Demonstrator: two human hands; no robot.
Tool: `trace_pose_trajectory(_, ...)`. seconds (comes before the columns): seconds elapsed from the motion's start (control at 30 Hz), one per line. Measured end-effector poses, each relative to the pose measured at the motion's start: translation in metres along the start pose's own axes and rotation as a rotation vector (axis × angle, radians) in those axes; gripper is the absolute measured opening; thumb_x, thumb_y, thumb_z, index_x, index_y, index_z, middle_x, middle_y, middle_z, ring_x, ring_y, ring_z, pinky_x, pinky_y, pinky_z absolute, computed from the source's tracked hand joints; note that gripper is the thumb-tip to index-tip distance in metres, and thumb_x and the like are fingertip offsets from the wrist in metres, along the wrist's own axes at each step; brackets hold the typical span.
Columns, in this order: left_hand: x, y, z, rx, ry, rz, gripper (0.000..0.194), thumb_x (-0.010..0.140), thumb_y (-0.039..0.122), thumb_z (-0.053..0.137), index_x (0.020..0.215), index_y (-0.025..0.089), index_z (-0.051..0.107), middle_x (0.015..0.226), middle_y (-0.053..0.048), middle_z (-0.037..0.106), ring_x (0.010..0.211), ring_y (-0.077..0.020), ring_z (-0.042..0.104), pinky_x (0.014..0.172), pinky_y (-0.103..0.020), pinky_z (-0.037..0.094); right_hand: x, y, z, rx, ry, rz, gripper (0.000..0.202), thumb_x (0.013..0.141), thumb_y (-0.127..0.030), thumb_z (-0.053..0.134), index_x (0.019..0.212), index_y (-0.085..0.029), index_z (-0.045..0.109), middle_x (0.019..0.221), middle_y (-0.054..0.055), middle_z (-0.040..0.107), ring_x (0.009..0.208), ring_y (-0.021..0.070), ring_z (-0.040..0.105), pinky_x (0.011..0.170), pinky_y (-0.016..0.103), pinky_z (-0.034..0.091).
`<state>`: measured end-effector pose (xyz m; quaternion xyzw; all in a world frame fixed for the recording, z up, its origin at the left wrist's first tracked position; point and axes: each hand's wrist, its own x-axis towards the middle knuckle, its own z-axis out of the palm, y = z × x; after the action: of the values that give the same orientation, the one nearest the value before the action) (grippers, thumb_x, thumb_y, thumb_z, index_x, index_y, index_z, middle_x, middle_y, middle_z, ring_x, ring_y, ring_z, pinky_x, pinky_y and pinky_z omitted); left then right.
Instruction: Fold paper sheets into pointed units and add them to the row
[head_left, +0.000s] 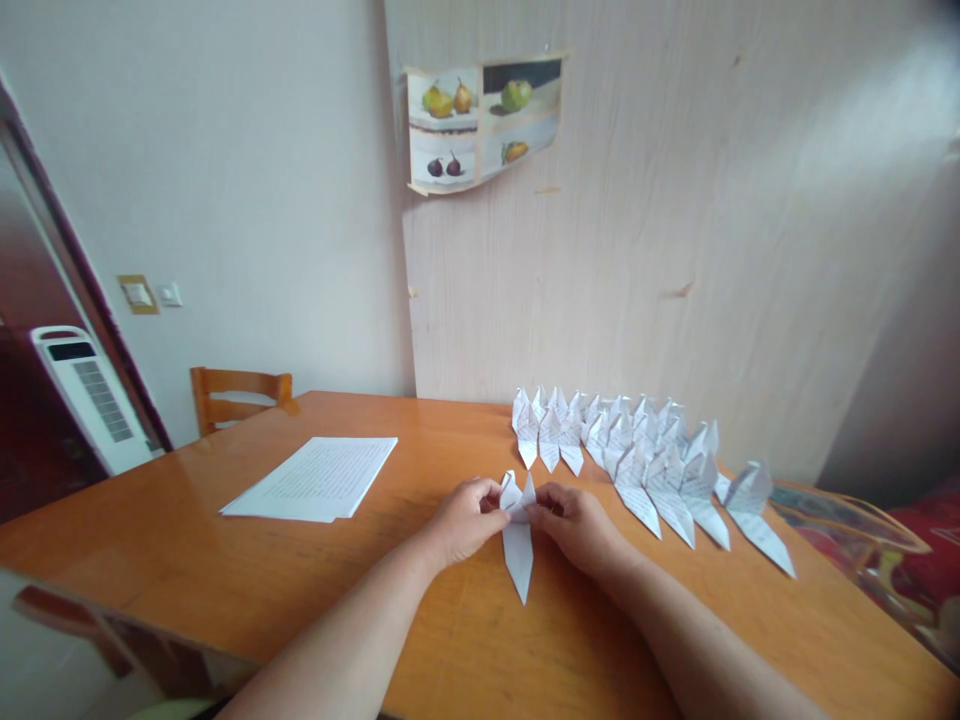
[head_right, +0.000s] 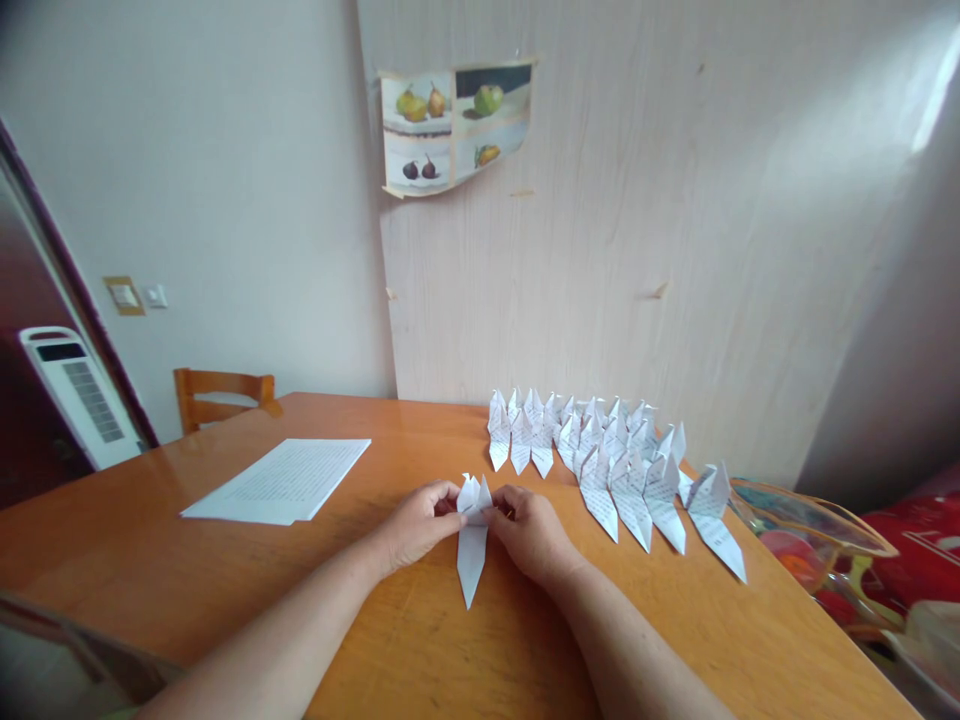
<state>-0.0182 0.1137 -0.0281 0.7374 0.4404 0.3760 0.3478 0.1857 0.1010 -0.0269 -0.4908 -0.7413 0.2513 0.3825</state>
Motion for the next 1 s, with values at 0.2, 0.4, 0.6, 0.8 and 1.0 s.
trace_pose_trajectory(0.2, -0.0008, 0.0024, -0.0033, -0.051, 0.057, -0.008, 0.024, 0.086, 0.039, 0.060, 0.086, 0.017, 0.068, 0.088, -0.004, 0.070, 0.085, -0.0198, 0.062, 0.078, -0.029, 0.046, -0.0003, -0.0006, -0.0009, -0.023, 0.016, 0.022, 0.014, 0.083, -0.026, 0.057, 0.076, -0.019, 0.067, 0.069, -0.001, 0.063, 0.066, 0.0164, 0.055, 0.059, 0.026, 0.037)
trace_pose_trajectory(0.4, -0.0011, -0.0006, -0.0041, -0.041, 0.111, -0.033, 0.021, 0.082, 0.037, 0.063, 0.079, 0.017, 0.066, 0.081, -0.003, 0.068, 0.081, -0.0192, 0.060, 0.076, -0.028, 0.045, 0.0006, 0.0007, -0.0027, -0.026, 0.012, 0.064, 0.016, 0.081, -0.027, 0.057, 0.068, -0.020, 0.062, 0.062, -0.003, 0.057, 0.061, 0.0153, 0.051, 0.057, 0.026, 0.034)
trace_pose_trajectory(0.6, -0.0011, -0.0009, -0.0047, -0.017, 0.132, -0.073, 0.019, 0.079, 0.035, 0.063, 0.074, 0.017, 0.063, 0.078, -0.002, 0.065, 0.078, -0.0190, 0.058, 0.071, -0.028, 0.042, 0.0017, 0.0063, -0.0005, -0.016, 0.022, 0.117, 0.018, 0.080, -0.030, 0.058, 0.065, -0.020, 0.058, 0.057, -0.004, 0.052, 0.057, 0.0142, 0.046, 0.053, 0.025, 0.030)
trace_pose_trajectory(0.8, 0.0014, -0.0008, -0.0075, 0.002, 0.119, -0.112, 0.020, 0.075, 0.032, 0.064, 0.064, 0.018, 0.055, 0.065, 0.003, 0.054, 0.066, -0.0151, 0.050, 0.062, -0.026, 0.034, 0.0021, 0.0075, 0.0000, -0.010, 0.025, 0.145, 0.018, 0.079, -0.031, 0.060, 0.064, -0.020, 0.059, 0.059, -0.003, 0.055, 0.058, 0.0144, 0.047, 0.053, 0.025, 0.031)
trace_pose_trajectory(1.0, 0.0017, -0.0037, -0.0088, -0.012, 0.085, -0.147, 0.022, 0.074, 0.035, 0.066, 0.065, 0.018, 0.056, 0.061, 0.005, 0.052, 0.062, -0.0139, 0.048, 0.059, -0.025, 0.031, 0.0027, 0.0079, -0.0007, -0.008, 0.008, 0.172, 0.018, 0.078, -0.031, 0.061, 0.063, -0.021, 0.059, 0.057, -0.004, 0.055, 0.056, 0.0139, 0.046, 0.051, 0.025, 0.030)
